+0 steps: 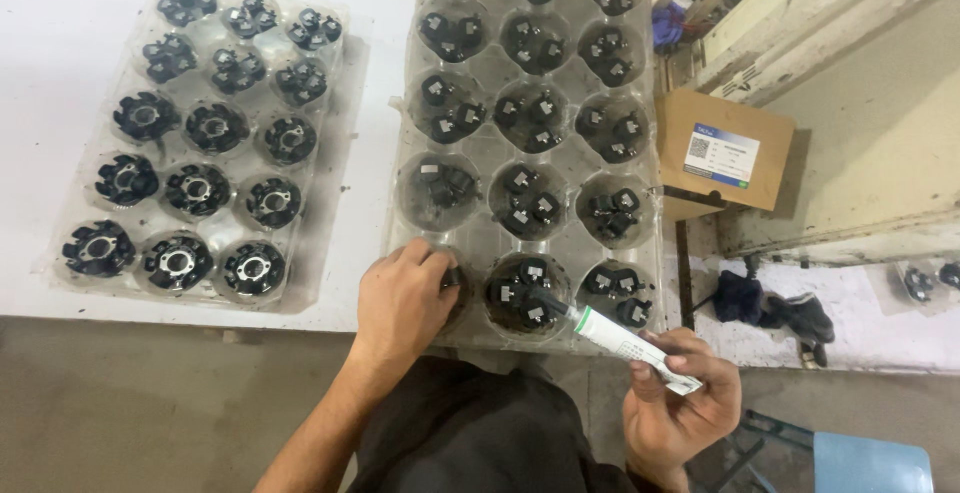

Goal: The person holds a tube of adhesive and squeezes a small amount onto each black plastic component, picking the parts one at a time from a molded tray and placing them back after application. Around 00:15-00:25 the person wipes the tube tip with a cloth before resuming applying adhesive to more parts.

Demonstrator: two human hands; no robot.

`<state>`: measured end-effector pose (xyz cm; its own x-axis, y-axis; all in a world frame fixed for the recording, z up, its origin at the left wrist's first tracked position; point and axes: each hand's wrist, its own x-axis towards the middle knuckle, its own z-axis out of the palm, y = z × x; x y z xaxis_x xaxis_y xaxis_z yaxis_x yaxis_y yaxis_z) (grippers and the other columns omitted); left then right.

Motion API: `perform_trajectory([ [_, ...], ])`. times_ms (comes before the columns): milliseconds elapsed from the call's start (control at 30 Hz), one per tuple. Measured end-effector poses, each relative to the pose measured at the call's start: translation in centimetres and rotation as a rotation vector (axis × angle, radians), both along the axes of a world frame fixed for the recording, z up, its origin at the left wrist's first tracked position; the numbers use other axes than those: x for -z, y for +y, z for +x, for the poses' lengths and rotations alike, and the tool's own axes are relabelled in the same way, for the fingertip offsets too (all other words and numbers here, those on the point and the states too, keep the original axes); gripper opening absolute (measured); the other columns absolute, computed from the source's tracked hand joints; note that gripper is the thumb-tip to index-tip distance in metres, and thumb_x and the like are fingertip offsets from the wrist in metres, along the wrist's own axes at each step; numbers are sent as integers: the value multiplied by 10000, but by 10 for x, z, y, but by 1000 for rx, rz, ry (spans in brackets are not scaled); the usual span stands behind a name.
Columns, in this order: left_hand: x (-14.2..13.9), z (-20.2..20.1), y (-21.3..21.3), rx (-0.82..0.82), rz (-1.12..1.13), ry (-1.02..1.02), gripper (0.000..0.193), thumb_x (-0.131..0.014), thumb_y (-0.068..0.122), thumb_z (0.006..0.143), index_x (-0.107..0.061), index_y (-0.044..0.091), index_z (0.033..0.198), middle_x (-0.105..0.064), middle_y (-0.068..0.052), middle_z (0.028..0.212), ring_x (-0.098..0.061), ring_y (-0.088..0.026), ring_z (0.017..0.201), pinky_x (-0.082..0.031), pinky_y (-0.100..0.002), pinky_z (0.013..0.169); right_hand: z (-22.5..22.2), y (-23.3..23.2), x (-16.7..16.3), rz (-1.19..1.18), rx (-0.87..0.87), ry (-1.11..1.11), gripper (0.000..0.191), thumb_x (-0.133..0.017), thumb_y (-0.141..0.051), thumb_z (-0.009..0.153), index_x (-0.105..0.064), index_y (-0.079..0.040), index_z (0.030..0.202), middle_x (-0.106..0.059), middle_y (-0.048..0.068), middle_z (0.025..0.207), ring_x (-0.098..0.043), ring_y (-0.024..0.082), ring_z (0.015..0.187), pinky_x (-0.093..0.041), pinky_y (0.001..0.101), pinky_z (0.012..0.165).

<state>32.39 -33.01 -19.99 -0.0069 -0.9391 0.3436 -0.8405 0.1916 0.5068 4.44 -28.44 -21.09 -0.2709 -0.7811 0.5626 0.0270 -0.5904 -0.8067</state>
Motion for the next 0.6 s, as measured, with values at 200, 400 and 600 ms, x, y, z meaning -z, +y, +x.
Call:
perform_trajectory([
  [200, -4, -3, -6, -59, 4, 24, 212, -801, 101, 653, -710, 102, 844, -634, -82, 902, -659, -321, 857, -526, -456, 730, 1, -4, 4, 5, 34, 9, 296, -796, 67, 910, -568, -12, 1083, -681, 207, 999, -692, 232, 953, -555, 303, 915],
  [400, -8, -1, -8, -29, 61, -90, 256, -744, 66, 665, -720, 86, 919, -636, -124, 969, -649, -335, 920, -518, -468, 762, 0, -3, 5, 26, -16, -29, 297, -798, 81, 896, -581, -3, 1081, -695, 233, 1004, -696, 233, 953, -559, 289, 910],
  [600, 0, -7, 1, 24, 24, -156, 206, -661, 36, 758, -677, 88, 958, -647, -125, 977, -649, -336, 935, -513, -465, 792, -2, -4, 7, 15, 5, -2, 298, -787, 88, 887, -579, -5, 1079, -696, 251, 1000, -707, 246, 973, -570, 301, 917],
])
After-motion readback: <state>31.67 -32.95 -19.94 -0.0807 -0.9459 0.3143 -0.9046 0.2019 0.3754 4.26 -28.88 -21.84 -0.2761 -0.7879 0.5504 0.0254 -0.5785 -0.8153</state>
